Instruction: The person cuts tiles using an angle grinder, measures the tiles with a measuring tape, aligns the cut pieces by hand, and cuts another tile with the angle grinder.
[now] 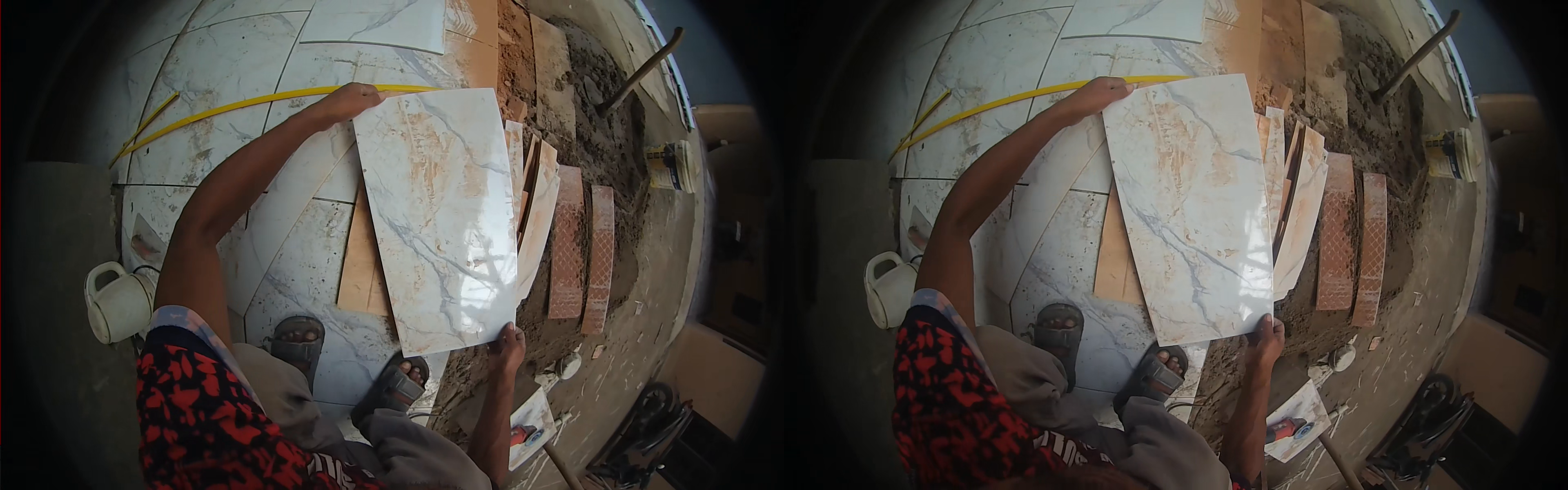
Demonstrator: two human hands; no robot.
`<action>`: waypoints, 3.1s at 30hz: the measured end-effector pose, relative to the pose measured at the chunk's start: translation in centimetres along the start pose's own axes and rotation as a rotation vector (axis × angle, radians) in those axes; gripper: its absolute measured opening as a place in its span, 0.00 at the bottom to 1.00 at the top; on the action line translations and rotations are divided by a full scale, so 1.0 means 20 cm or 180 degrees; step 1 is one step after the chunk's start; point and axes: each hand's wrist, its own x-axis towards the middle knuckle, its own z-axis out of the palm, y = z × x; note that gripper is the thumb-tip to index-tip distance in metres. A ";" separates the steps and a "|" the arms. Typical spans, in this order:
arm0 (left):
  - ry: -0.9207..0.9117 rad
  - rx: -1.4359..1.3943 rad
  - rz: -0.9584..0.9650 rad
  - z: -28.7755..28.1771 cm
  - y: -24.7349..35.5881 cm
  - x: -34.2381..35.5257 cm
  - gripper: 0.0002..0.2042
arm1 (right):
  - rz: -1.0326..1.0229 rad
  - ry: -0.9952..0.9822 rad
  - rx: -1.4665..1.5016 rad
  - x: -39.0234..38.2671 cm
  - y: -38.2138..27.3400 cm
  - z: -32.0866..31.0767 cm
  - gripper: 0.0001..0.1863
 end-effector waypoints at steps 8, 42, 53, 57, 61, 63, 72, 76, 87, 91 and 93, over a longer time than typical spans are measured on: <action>-0.1417 -0.1747 -0.0884 0.01 -0.16 -0.82 0.26 | -0.0376 0.0107 -0.0422 0.15 -0.30 -0.08 0.09; -0.0746 -0.4821 -0.0840 0.45 -0.35 -1.89 0.43 | -0.0088 -0.1117 -0.0329 0.16 -0.33 0.27 0.26; -0.0656 -0.4826 -0.0555 0.46 -0.38 -1.86 0.43 | -0.0116 -0.1126 0.1335 0.10 -0.23 0.27 0.34; -0.0715 -0.4448 -0.0588 0.38 -0.43 -1.79 0.42 | -0.0011 -0.1064 0.0972 0.12 -0.29 0.17 0.35; -0.0980 -0.4118 -0.0572 0.22 -0.44 -1.67 0.38 | -0.0143 -0.1429 -0.0006 0.14 -0.26 0.10 0.28; -0.0955 -0.4007 -0.0623 0.17 -0.48 -1.62 0.38 | -0.0309 -0.1351 -0.0261 0.09 -0.23 0.09 0.25; -0.0786 -0.2886 -0.1028 0.16 -0.70 -1.40 0.36 | -0.0414 -0.0761 -0.0723 -0.30 -0.02 0.20 0.18; -0.0845 -0.2835 -0.1010 0.20 -0.72 -1.39 0.34 | -0.0949 -0.0545 -0.0795 -0.08 0.09 0.08 0.16; -0.0399 -0.2331 -0.0971 0.12 -0.72 -1.34 0.34 | -0.0846 -0.0487 -0.1644 -0.02 0.02 0.27 0.19; 0.0190 -0.2244 -0.0795 0.17 -0.71 -1.29 0.30 | -0.0954 -0.0415 -0.1688 0.02 0.04 0.28 0.20; 0.0766 -0.2011 -0.0742 0.18 -0.79 -1.27 0.24 | -0.0973 -0.0432 -0.1942 0.02 0.04 0.28 0.20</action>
